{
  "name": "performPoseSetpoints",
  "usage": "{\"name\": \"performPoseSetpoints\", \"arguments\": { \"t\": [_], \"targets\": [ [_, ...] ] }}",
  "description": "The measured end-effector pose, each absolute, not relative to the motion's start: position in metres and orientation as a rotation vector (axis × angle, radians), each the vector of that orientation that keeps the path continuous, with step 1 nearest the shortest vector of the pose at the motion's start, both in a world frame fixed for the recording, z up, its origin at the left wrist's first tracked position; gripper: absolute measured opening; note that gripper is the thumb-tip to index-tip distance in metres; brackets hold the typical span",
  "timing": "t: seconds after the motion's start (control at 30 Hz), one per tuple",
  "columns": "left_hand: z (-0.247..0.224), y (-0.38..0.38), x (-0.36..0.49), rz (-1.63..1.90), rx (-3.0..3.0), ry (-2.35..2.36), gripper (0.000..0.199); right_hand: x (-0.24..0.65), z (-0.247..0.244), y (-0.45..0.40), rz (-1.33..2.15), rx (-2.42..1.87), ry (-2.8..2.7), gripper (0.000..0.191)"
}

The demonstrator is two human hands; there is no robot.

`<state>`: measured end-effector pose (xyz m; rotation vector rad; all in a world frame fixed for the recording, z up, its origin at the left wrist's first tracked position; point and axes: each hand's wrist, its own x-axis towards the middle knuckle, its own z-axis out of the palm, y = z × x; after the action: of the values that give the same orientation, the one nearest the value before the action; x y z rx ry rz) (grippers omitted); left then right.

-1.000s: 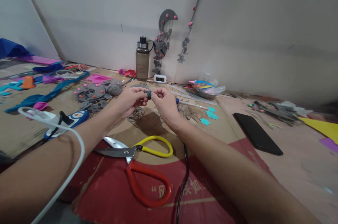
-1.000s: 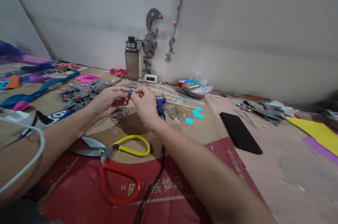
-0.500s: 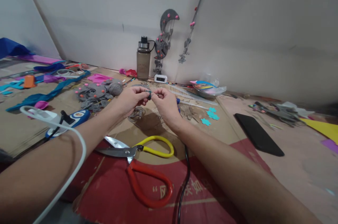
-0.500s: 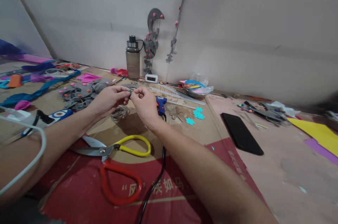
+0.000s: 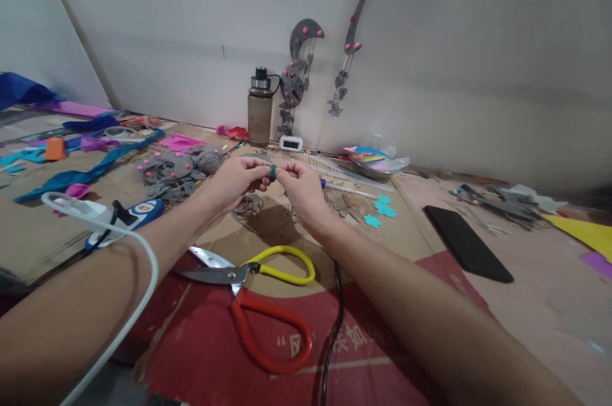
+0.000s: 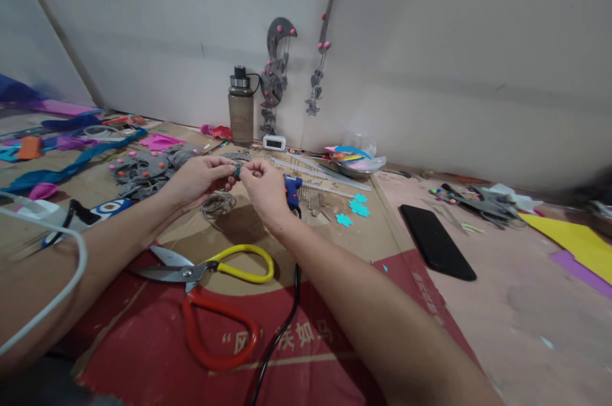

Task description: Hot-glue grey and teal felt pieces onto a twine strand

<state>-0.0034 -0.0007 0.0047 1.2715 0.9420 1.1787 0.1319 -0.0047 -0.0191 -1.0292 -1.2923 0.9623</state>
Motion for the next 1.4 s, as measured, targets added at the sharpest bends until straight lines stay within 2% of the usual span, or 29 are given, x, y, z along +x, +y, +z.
{"name": "performPoseSetpoints", "arguments": {
  "t": [0.13,0.33,0.6,0.8,1.03,1.4],
  "targets": [
    [0.005,-0.001,-0.003,1.196,1.301,0.96,0.009,0.13,-0.018,-0.007,0.985,-1.021,-1.29,0.015],
    [0.01,-0.003,-0.003,1.133,1.244,0.905,0.019,0.134,-0.02,-0.002,0.985,-1.042,-1.251,0.016],
    [0.002,0.001,-0.004,1.217,1.332,1.02,0.011,0.132,-0.021,-0.005,0.873,-1.037,-1.372,0.014],
    [0.004,0.005,-0.008,1.331,1.353,1.158,0.008,0.136,-0.026,-0.003,0.772,-1.017,-1.51,0.026],
    [0.004,0.005,-0.009,1.329,1.454,1.263,0.01,0.14,-0.022,-0.004,0.545,-1.026,-1.625,0.004],
    [0.002,0.002,-0.007,1.279,1.472,1.16,0.018,0.142,-0.022,-0.003,0.527,-1.032,-1.639,0.018]
  ]
}}
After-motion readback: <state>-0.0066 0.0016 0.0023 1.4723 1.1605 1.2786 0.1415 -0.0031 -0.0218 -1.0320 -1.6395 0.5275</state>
